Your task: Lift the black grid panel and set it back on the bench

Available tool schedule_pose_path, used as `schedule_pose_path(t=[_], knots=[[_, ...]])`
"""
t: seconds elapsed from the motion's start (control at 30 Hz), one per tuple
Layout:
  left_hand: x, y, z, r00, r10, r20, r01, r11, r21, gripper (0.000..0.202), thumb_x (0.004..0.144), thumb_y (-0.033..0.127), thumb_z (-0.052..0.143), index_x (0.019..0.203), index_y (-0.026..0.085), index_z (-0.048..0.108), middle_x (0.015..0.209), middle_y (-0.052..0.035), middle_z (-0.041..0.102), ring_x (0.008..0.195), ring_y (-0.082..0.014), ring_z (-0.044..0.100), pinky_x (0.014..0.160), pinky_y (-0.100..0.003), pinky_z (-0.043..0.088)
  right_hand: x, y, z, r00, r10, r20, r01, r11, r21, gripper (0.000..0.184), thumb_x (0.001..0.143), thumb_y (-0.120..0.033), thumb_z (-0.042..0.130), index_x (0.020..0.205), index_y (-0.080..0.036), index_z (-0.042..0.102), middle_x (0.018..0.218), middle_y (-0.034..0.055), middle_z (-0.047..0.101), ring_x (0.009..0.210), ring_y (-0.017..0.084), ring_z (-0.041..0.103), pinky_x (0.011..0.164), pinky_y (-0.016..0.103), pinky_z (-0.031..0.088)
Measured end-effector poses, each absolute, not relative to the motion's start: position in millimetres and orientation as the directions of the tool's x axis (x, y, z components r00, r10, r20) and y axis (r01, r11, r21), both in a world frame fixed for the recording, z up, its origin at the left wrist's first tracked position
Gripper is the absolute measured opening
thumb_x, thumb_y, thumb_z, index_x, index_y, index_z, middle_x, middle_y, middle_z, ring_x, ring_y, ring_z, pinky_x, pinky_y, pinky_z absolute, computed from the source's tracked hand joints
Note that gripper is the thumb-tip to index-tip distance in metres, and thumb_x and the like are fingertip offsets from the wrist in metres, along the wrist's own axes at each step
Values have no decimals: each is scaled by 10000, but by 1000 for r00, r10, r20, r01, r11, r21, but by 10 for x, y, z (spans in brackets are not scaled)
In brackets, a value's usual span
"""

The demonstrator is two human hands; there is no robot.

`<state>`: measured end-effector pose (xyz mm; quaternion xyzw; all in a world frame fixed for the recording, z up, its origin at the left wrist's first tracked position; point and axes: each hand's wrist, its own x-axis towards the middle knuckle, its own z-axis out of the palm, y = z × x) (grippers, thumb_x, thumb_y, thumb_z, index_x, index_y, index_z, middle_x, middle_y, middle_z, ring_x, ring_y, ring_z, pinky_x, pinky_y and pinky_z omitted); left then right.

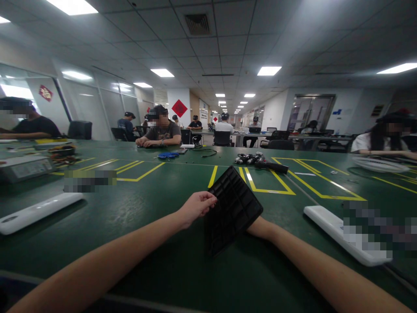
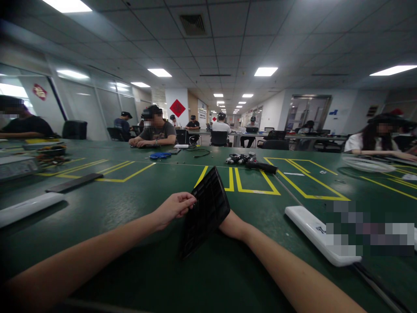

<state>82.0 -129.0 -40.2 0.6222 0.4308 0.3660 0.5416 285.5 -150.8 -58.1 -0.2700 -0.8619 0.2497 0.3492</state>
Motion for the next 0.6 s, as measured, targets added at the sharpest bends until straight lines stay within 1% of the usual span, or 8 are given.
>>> schedule_pose_path(t=[0.1, 0.2, 0.3, 0.47, 0.6], knots=[[851, -1312, -416, 354, 935, 23, 195, -98, 976, 311, 679, 415, 614, 760, 135, 508, 620, 25, 526, 422, -30, 339, 400, -176, 196, 2852, -1519, -550, -653, 597, 466, 266, 757, -598, 365, 873, -338, 384, 1177, -231, 554, 1262, 31, 536, 1166, 238, 472, 1041, 389, 327], [875, -1318, -439, 345, 935, 81, 236, -170, 957, 266, 692, 383, 595, 725, 134, 509, 582, 30, 516, 425, -39, 345, 415, -184, 226, 2846, -1514, -553, -654, 593, 470, 262, 760, -595, 362, 875, -326, 376, 1172, -222, 556, 1249, 35, 547, 1158, 238, 480, 1030, 386, 343], [888, -1318, -457, 315, 938, 145, 279, -237, 931, 228, 699, 355, 579, 687, 138, 507, 554, 34, 501, 447, -55, 367, 437, -191, 254, 2846, -1502, -581, -652, 582, 486, 247, 769, -589, 361, 875, -339, 381, 1161, -214, 562, 1245, 48, 549, 1151, 244, 486, 1029, 392, 345], [880, -1302, -501, 285, 928, 240, 318, -327, 890, 213, 695, 344, 586, 670, 145, 516, 585, 12, 527, 545, -100, 452, 512, -215, 334, 2856, -1500, -602, -637, 590, 496, 246, 765, -595, 369, 874, -368, 387, 1154, -206, 565, 1241, 62, 549, 1154, 249, 482, 1026, 396, 349], [872, -1289, -547, 309, 909, 280, 365, -385, 848, 230, 715, 369, 573, 656, 153, 518, 585, 19, 509, 554, -107, 449, 522, -220, 336, 2859, -1508, -592, -633, 610, 477, 245, 742, -624, 379, 861, -412, 401, 1131, -216, 580, 1214, 59, 569, 1138, 251, 496, 1017, 398, 364]])
